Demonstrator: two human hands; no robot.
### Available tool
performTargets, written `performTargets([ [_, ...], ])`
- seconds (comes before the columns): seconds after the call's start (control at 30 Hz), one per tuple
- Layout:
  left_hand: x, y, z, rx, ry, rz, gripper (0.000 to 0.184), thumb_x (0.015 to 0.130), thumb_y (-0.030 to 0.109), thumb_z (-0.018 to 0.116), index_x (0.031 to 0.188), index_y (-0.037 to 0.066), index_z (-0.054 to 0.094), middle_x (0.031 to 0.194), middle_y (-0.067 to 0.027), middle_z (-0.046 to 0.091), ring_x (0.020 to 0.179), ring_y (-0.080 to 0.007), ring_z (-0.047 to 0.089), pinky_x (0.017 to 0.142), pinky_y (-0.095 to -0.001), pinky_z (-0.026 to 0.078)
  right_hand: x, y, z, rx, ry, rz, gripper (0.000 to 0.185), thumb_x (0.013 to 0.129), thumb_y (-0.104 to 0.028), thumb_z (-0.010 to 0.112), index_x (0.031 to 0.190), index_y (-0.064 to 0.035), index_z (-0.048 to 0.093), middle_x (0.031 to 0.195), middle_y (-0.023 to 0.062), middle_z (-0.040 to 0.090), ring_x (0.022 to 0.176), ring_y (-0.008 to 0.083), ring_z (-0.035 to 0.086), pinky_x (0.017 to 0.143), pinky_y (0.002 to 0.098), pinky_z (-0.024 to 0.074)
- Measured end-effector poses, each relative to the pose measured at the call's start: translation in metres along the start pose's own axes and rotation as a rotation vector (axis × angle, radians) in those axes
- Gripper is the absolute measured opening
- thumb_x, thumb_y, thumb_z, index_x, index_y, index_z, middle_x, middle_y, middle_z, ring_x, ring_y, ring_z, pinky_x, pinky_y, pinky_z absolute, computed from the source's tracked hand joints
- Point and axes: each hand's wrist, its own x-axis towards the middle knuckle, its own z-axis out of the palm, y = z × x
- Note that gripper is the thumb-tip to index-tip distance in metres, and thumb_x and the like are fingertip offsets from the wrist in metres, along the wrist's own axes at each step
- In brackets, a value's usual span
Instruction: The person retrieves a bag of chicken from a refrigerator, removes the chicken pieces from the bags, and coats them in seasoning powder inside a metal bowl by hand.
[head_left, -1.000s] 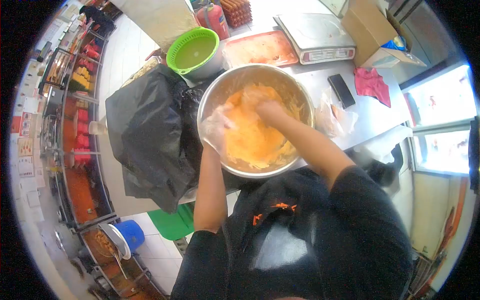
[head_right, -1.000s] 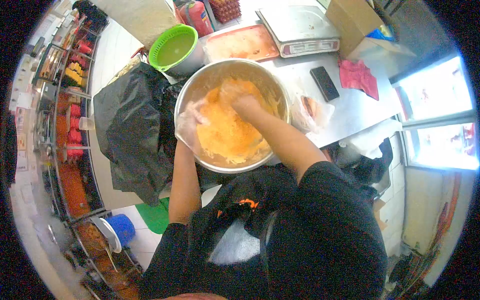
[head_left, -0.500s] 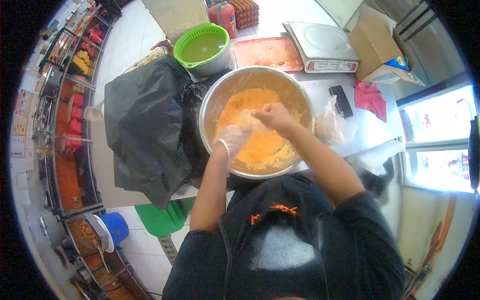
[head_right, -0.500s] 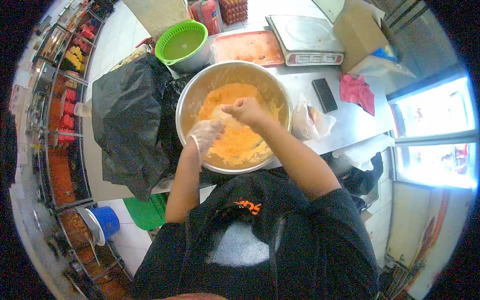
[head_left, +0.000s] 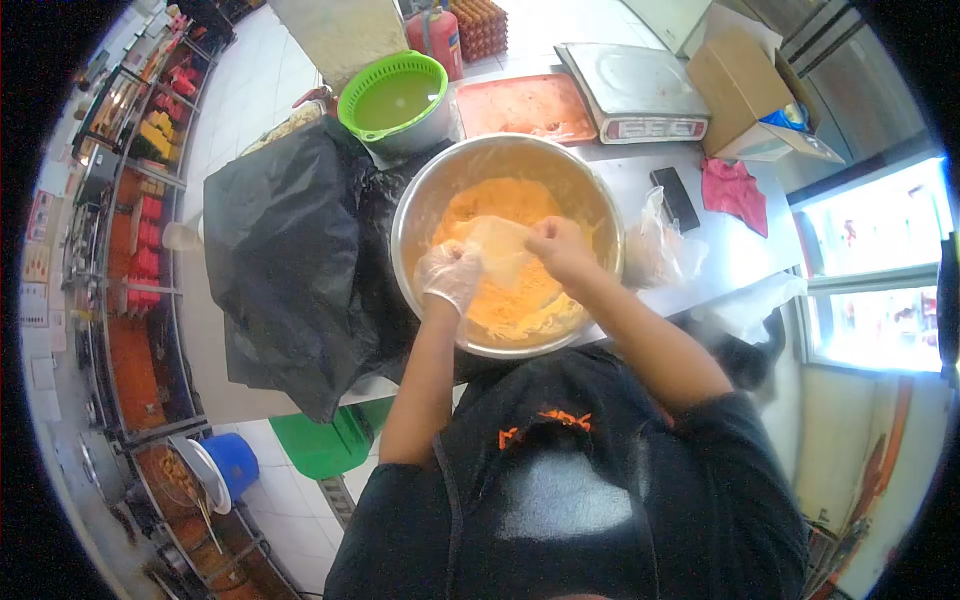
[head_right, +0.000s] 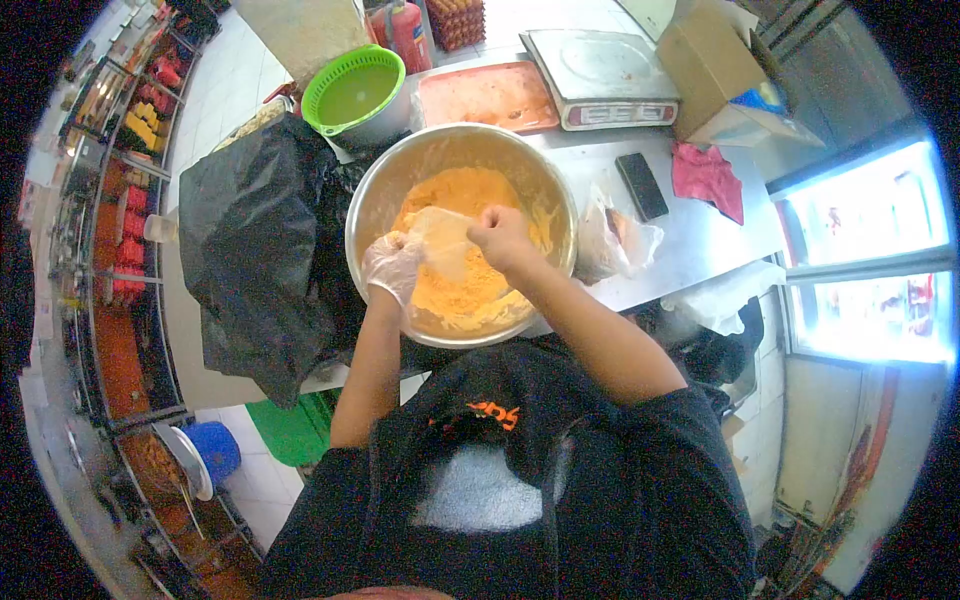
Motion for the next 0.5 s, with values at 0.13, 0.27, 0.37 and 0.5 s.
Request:
performTargets([
  [0.13,-0.008,-0.002,0.001,0.116,0.067,0.146,0.016,0.083,0.015,0.066,0.072,0.003,0.066,0.065,0.0009,0.061,0.059,-0.0085,0.054,0.054,-0.0274,0.045,-0.017,-0.025,0.008,-0.613,0.164,-0.446,0.01,0.076,-0.009,0.066,0.083,-0.0042,0.061,0.076,0.0084,0.059,0.071,0.0239,0.056,0.065,0.0365,0.0464],
  [0.27,-0.031,0.015,0.013,-0.016,0.007,0.459,0.022,0.086,0.021,0.065,0.083,0.0,0.069,0.068,-0.0047,0.065,0.061,-0.0149,0.059,0.056,-0.0317,0.046,-0.018,-0.035,0.021,-0.878,-0.015,-0.82,0.022,0.072,-0.005,0.063,0.093,-0.002,0.067,0.09,0.0136,0.064,0.086,0.0334,0.061,0.077,0.0421,0.0491],
  [0.37,-0.032,0.009,0.019,0.485,0.087,0.679,0.025,0.089,0.025,0.06,0.084,0.002,0.068,0.077,-0.0129,0.066,0.07,-0.0277,0.062,0.063,-0.0386,0.047,0.009,-0.037,0.026,-0.714,-0.312,-0.123,0.018,0.082,-0.008,0.062,0.099,-0.0029,0.066,0.104,0.0132,0.064,0.098,0.031,0.061,0.083,0.0398,0.0498],
  [0.5,-0.033,-0.001,0.02,0.599,-0.043,0.7,0.025,0.09,0.025,0.056,0.083,0.004,0.066,0.084,-0.0173,0.064,0.079,-0.0368,0.059,0.071,-0.0441,0.046,0.021,-0.016,0.041,0.772,-0.261,0.176,0.018,0.094,-0.014,0.055,0.106,-0.0056,0.066,0.096,0.0052,0.066,0.089,0.0203,0.065,0.075,0.0357,0.0532],
])
